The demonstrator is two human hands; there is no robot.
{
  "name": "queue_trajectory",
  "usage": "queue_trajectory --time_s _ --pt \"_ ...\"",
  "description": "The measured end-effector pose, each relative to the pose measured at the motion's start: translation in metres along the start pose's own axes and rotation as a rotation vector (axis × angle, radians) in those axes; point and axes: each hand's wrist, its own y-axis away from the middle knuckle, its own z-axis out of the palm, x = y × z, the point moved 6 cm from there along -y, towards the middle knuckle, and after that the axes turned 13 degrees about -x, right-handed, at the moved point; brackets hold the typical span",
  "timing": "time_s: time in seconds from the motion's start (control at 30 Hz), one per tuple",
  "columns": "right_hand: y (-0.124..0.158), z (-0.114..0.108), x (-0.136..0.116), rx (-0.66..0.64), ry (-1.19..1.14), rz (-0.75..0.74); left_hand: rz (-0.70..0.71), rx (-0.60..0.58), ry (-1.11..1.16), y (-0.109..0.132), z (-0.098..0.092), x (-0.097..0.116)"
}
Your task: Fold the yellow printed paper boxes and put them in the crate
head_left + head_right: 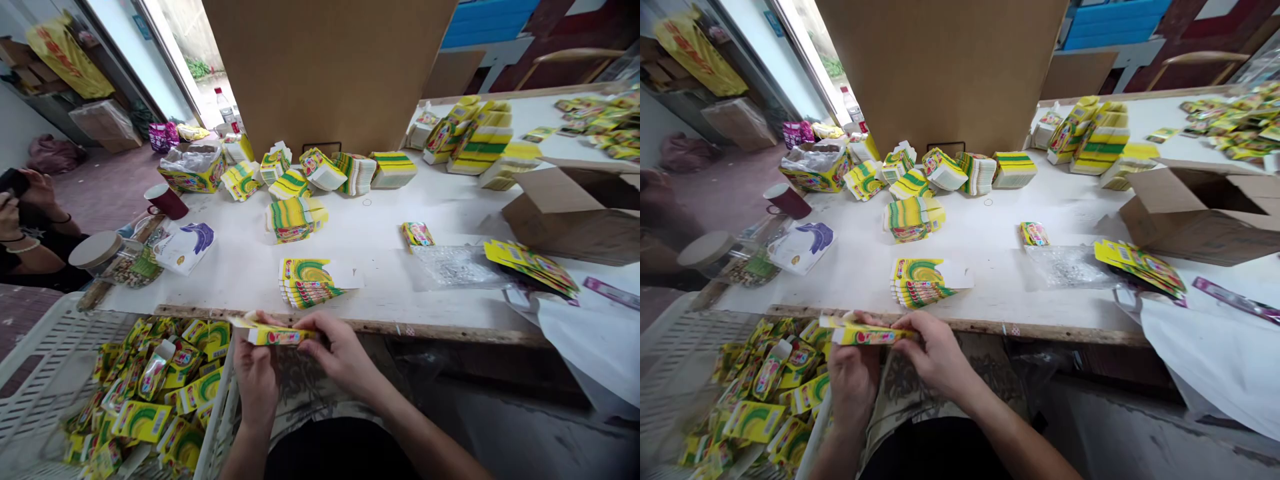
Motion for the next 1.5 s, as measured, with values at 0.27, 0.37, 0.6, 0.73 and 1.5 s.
queue_trajectory --time_s 0.27,0.37,0.6,0.73,1.5 --pt "0.015 -0.041 -0.023 0.115 0.401 -0.21 -0.105 -0.227 -0.121 -0.014 -0.009 0.034" --pt "0.018 -0.031 -0.039 0.008 0.703 -0.32 -0.031 -0.482 -0.436 -0.016 0.005 0.058" --pt "0.021 -0.027 -0.037 0.164 0.458 -0.276 -0.129 -0.614 -0.995 0.006 0.029 0.028" --pt "0.01 -0.019 -0.004 0.101 -0.062 -0.071 0.008 -0.516 -1.01 0.012 0.03 0.018" --pt "0.0 -0.012 0.008 -0.087 0.324 -0.253 0.281 -0.279 -1.118 0.007 -0.006 -0.01"
